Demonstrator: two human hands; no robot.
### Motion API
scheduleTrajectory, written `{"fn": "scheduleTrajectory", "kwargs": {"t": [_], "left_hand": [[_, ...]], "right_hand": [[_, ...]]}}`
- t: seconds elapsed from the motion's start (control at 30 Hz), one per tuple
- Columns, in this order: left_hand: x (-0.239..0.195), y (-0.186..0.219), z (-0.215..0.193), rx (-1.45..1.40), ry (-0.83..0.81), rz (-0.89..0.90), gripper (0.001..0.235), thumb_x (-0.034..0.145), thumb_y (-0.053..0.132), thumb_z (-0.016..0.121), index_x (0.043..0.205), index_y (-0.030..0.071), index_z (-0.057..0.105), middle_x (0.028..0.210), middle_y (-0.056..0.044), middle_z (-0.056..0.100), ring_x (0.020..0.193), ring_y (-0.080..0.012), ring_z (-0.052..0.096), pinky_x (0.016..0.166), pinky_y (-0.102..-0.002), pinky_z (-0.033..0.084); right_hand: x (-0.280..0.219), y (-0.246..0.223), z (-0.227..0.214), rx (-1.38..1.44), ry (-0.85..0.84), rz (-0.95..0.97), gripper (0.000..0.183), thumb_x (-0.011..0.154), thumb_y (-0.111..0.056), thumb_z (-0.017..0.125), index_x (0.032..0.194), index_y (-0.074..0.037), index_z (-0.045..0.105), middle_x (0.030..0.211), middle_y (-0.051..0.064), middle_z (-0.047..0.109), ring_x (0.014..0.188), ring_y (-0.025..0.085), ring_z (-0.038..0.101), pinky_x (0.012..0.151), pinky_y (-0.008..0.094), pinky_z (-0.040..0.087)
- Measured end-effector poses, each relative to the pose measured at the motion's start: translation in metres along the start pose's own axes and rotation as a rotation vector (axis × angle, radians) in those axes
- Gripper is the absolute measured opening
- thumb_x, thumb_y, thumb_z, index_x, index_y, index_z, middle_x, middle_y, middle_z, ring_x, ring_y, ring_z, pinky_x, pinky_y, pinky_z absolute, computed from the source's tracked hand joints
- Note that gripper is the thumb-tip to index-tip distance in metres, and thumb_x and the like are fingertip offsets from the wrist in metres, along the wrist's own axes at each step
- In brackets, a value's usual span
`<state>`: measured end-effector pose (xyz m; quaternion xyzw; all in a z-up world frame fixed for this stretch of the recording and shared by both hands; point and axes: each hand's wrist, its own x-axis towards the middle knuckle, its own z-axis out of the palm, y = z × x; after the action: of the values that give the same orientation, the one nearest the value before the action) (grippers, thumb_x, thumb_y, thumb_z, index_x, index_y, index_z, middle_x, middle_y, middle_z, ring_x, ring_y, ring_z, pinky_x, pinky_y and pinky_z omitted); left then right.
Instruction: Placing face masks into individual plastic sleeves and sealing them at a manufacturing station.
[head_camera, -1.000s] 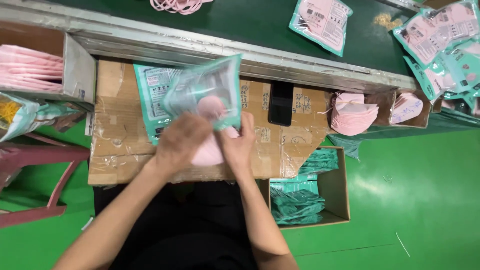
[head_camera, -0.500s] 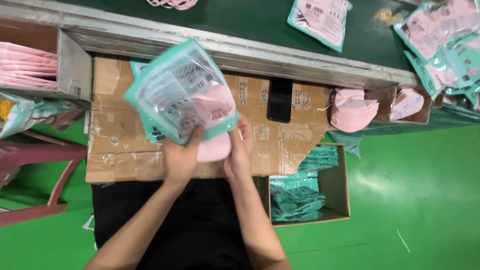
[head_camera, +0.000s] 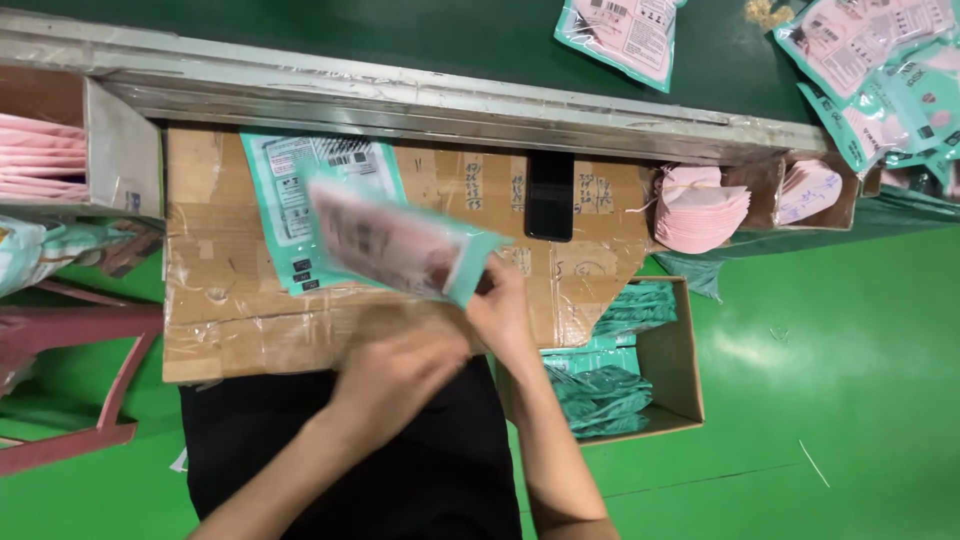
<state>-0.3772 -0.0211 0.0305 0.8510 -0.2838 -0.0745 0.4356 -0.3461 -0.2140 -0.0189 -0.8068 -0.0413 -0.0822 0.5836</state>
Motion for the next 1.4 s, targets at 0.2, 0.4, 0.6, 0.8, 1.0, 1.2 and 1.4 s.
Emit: {"fn": "scheduleTrajectory", "kwargs": {"t": [0.2, 0.4, 0.6, 0.8, 1.0, 1.2, 1.4], "left_hand": [[0.035, 0.011, -0.074, -0.064, 0.353, 0.266, 0.023, 0.089, 0.01, 0.079, 0.11, 0.004, 0.074, 0.107, -0.008, 0.076, 0.092, -0.0223, 0.076, 0.076, -0.031, 0.06], [0.017, -0.015, -0.045, -0.732, 0.676, -0.158, 0.017, 0.101, 0.0, 0.072, 0.118, -0.001, 0.074, 0.095, -0.007, 0.074, 0.077, -0.0058, 0.063, 0.063, -0.021, 0.048], [0.015, -0.008, -0.05, -0.375, 0.59, 0.056, 0.012, 0.098, -0.001, 0.072, 0.11, -0.002, 0.072, 0.101, -0.007, 0.075, 0.09, -0.0097, 0.07, 0.079, -0.023, 0.055], [0.021, -0.009, -0.036, -0.704, 0.53, -0.055, 0.015, 0.097, 0.001, 0.066, 0.111, -0.002, 0.069, 0.103, -0.006, 0.074, 0.085, -0.0072, 0.068, 0.072, -0.025, 0.055], [0.022, 0.01, -0.053, -0.257, 0.549, -0.09, 0.015, 0.095, 0.005, 0.069, 0.109, -0.001, 0.066, 0.096, -0.011, 0.072, 0.081, -0.0192, 0.073, 0.066, -0.032, 0.055], [0.024, 0.009, -0.065, -0.091, 0.411, 0.203, 0.015, 0.088, 0.0, 0.071, 0.1, 0.003, 0.064, 0.096, -0.01, 0.067, 0.092, -0.0291, 0.067, 0.078, -0.038, 0.054], [0.028, 0.008, -0.068, -0.074, 0.381, 0.225, 0.015, 0.084, -0.001, 0.072, 0.095, 0.005, 0.064, 0.094, -0.006, 0.068, 0.089, -0.0254, 0.066, 0.075, -0.037, 0.052]], "right_hand": [[-0.012, -0.05, -0.003, -0.347, -0.026, -0.304, 0.031, 0.088, -0.013, 0.086, 0.107, -0.002, 0.065, 0.094, 0.006, 0.068, 0.085, 0.016, 0.071, 0.074, 0.029, 0.057], [-0.007, -0.048, -0.011, 0.285, 0.373, 0.026, 0.032, 0.092, -0.003, 0.068, 0.123, -0.003, 0.061, 0.105, -0.003, 0.063, 0.087, 0.006, 0.055, 0.081, 0.021, 0.047], [-0.009, 0.007, -0.021, 0.728, 0.371, 0.083, 0.007, 0.101, 0.0, 0.063, 0.107, 0.002, 0.067, 0.098, 0.003, 0.068, 0.084, 0.008, 0.06, 0.078, 0.023, 0.048], [-0.009, -0.021, -0.01, 0.769, 0.445, 0.082, 0.004, 0.103, -0.007, 0.063, 0.102, -0.003, 0.064, 0.089, 0.001, 0.064, 0.079, 0.006, 0.056, 0.072, 0.022, 0.046], [-0.022, -0.024, -0.007, 0.556, 0.086, 0.144, 0.011, 0.099, -0.006, 0.072, 0.092, -0.001, 0.064, 0.093, 0.002, 0.065, 0.086, 0.01, 0.057, 0.079, 0.026, 0.046], [-0.002, -0.098, -0.033, -0.266, -0.037, -0.161, 0.015, 0.084, -0.006, 0.075, 0.098, -0.002, 0.072, 0.093, 0.007, 0.071, 0.089, 0.018, 0.066, 0.082, 0.03, 0.051], [-0.005, -0.105, -0.027, -0.318, -0.033, -0.189, 0.01, 0.085, -0.005, 0.074, 0.092, -0.001, 0.068, 0.091, 0.008, 0.068, 0.09, 0.022, 0.066, 0.084, 0.032, 0.051]]}}
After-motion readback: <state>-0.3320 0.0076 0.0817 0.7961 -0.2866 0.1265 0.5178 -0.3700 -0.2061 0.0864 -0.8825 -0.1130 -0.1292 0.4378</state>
